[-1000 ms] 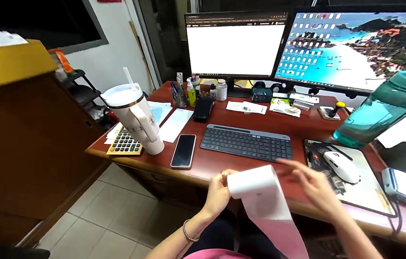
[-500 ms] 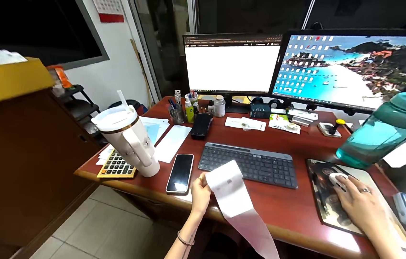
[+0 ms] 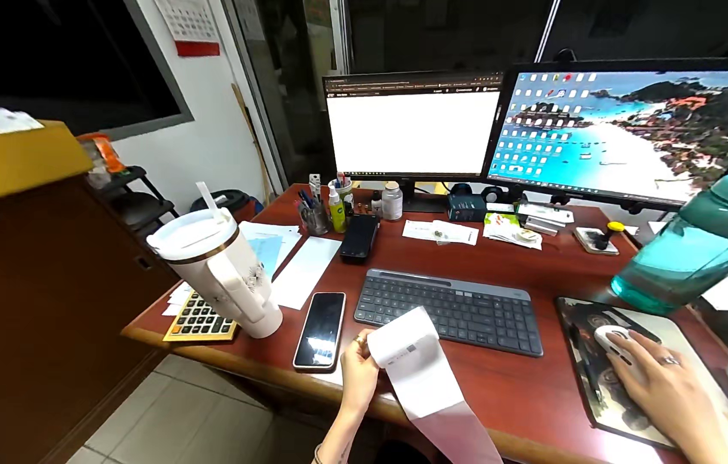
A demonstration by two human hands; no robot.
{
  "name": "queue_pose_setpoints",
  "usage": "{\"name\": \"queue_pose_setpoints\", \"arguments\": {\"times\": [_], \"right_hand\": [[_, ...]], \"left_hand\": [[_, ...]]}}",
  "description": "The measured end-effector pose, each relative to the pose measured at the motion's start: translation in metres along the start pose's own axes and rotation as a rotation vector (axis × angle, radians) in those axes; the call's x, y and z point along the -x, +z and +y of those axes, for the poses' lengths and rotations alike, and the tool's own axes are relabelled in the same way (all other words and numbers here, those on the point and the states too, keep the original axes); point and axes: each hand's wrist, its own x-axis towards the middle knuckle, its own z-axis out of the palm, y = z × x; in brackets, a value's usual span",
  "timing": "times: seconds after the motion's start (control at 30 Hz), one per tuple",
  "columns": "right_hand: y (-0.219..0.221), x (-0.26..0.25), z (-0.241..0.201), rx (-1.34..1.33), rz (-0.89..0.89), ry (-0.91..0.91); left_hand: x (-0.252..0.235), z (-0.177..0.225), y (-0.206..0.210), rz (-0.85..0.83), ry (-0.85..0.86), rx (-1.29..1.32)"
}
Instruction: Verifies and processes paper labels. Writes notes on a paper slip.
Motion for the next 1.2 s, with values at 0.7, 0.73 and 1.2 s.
{"name": "queue_pose_setpoints", "arguments": {"times": [0.7,0.73,1.2], "right_hand": [[-0.003,-0.001,-0.002,0.009,0.007,-0.001],[-0.003,-0.001,-0.003,0.018,0.013,-0.005],[-0.099,-0.005,-0.234,-1.434,-0.791,0.156]], "left_hand": [[0.000,0.000,-0.001,0.003,-0.005,0.016],[0.001,0.001,-0.001,0.011,-0.005,0.030],[0.048,0.093,0.018,-0.168,1.176,-0.340]]}}
